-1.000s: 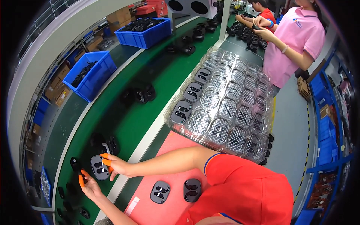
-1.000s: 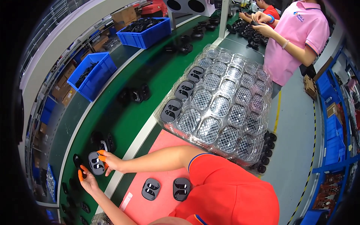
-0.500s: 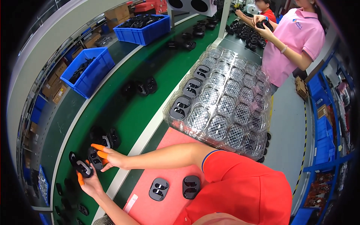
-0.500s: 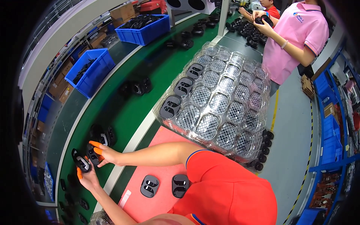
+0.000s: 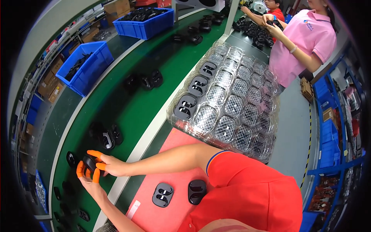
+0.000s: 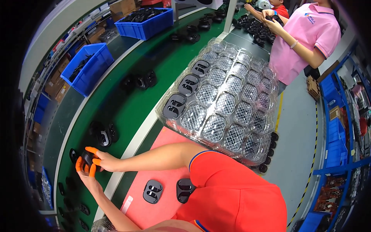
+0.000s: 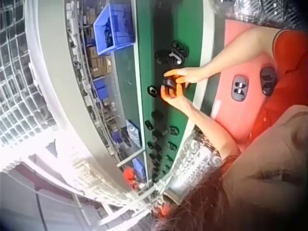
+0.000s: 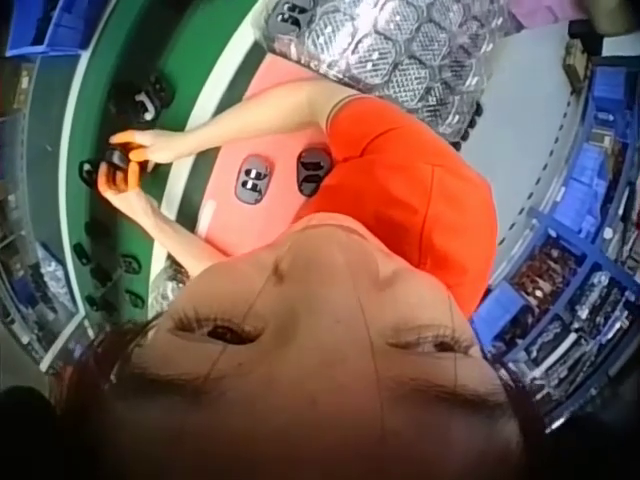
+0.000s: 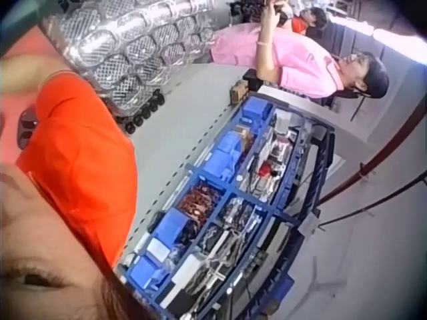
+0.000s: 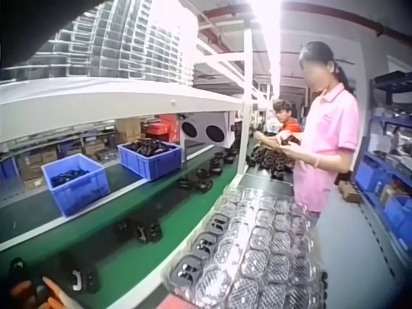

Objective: The person assembles small plastic components by hand at a factory workstation, taking them from containers and placing them on a conveyor belt or in a tray.

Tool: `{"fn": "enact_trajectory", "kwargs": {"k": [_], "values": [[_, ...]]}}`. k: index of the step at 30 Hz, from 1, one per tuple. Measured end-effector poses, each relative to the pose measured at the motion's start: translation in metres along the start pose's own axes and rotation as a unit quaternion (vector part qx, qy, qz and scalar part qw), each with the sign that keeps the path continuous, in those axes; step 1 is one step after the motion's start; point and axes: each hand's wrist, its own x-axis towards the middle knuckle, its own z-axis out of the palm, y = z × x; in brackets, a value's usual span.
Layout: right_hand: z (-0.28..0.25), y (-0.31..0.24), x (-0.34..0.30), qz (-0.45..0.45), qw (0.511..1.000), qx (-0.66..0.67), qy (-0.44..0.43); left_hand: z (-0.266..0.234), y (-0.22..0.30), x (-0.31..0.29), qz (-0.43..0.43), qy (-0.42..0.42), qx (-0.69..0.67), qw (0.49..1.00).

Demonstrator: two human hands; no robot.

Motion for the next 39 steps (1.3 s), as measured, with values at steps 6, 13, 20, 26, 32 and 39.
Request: {"fn": "enact_trajectory", "kwargs": {"k": [6, 13, 20, 26, 32, 39], "values": [[-0.009, -0.01, -0.002, 0.031, 0.997, 0.063, -0.008, 0.016, 0.005, 0.0, 0.054, -0.006, -0.018, 0.998], [-0.004, -0.013, -0.005, 0.056, 0.989, 0.13, -0.035, 0.007, 0.009, -0.005, 0.064, -0.041, -0.022, 0.997], [-0.007, -0.017, -0.007, 0.079, 0.987, 0.13, -0.048, 0.002, 0.014, -0.01, 0.056, -0.071, 0.004, 0.996], [-0.016, -0.013, 0.0, 0.082, 0.989, 0.122, -0.003, 0.008, 0.017, -0.001, 0.041, -0.079, 0.023, 0.996], [-0.01, -0.007, 0.009, 0.044, 0.996, 0.082, -0.008, -0.008, 0.039, 0.008, 0.041, -0.069, 0.113, 0.99], [-0.017, -0.005, 0.001, 0.042, 0.997, 0.049, -0.047, -0.01, 0.039, 0.0, 0.033, -0.052, 0.107, 0.992]]}}
